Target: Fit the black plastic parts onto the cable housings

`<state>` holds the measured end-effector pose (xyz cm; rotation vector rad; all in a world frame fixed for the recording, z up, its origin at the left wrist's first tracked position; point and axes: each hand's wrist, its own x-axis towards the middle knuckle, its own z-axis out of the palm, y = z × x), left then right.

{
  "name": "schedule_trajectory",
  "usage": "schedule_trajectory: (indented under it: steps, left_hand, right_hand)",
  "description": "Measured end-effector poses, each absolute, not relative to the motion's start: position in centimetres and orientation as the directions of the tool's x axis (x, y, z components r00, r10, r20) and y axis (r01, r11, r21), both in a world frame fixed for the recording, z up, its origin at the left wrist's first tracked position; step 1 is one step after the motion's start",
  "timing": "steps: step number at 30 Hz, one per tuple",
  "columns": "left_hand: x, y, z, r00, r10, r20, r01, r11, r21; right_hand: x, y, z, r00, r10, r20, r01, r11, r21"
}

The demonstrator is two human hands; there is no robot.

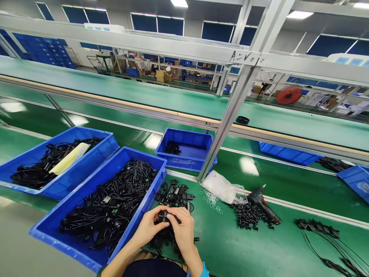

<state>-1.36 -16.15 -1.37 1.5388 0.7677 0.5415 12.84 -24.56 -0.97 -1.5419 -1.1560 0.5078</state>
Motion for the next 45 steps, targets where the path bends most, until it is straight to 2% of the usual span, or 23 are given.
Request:
schedule_trajectory:
  steps: [9,13,15,19,22,25,30,32,34,37,39,41,43,45]
  left_hand:
    - [-2.3,-16.0,-0.8,0.625,0.776,-0.080,0.219,-0.076,0.973]
    - [-2.5,-16.3,-0.4,0.627,0.779,-0.030,0.261,-0.173,0.950]
    - [-2.5,-16.2,-0.4,0.626,0.780,-0.004,0.257,-0.202,0.945]
    - [-2.5,-16.0,-0.6,0.637,0.771,0.016,0.264,-0.238,0.935]
    - [-2.4,-16.0,-1.0,0.653,0.755,0.061,0.292,-0.326,0.899]
    - [-2.1,-16.2,-1.7,0.656,0.745,0.119,0.368,-0.454,0.812]
    - [-1.5,-15.8,-2.5,0.659,0.742,0.125,0.500,-0.556,0.664]
    - [-1.3,-15.4,-2.4,0.659,0.744,0.109,0.510,-0.548,0.663]
    - [-1.2,-15.2,-2.4,0.659,0.747,0.087,0.517,-0.534,0.669]
    - [-1.0,-15.2,-2.4,0.650,0.759,0.038,0.597,-0.541,0.592]
    - [-1.0,-14.8,-2.4,0.652,0.758,0.034,0.620,-0.558,0.552]
    - [-1.4,-13.6,-2.3,0.648,0.759,0.065,0.587,-0.551,0.593]
    - [-2.3,-11.1,-2.2,0.568,0.820,0.078,0.602,-0.477,0.640]
    - [-3.5,-7.6,-2.2,0.429,0.902,0.047,0.682,-0.357,0.639]
  right_hand:
    - [12.3,-24.0,-0.7,0.274,0.846,0.457,0.706,0.145,-0.693]
    - [12.2,-23.8,-0.6,0.201,0.895,0.398,0.877,0.017,-0.480]
    - [12.3,-23.9,-0.3,0.179,0.925,0.334,0.892,-0.009,-0.453]
    - [12.7,-24.0,-0.2,0.143,0.961,0.238,0.847,0.006,-0.531]
    - [12.8,-23.7,-1.3,0.228,0.964,0.139,0.790,-0.099,-0.604]
    - [12.9,-23.4,-2.6,0.283,0.958,0.037,0.733,-0.191,-0.652]
    - [13.7,-22.6,-3.9,0.284,0.957,-0.054,0.550,-0.208,-0.808]
    - [14.3,-21.9,-4.0,0.278,0.955,-0.102,0.513,-0.237,-0.825]
    - [14.8,-21.2,-4.2,0.245,0.962,-0.120,0.546,-0.239,-0.803]
    - [15.3,-19.8,-5.2,0.200,0.964,-0.175,0.579,-0.260,-0.773]
    - [15.8,-18.8,-6.6,0.220,0.934,-0.282,0.466,-0.355,-0.811]
    - [16.5,-17.7,-8.4,0.256,0.887,-0.384,0.291,-0.449,-0.845]
    - [17.6,-16.4,-10.3,0.298,0.850,-0.434,0.175,-0.496,-0.850]
    - [18.7,-15.3,-11.9,0.333,0.839,-0.431,0.156,-0.500,-0.852]
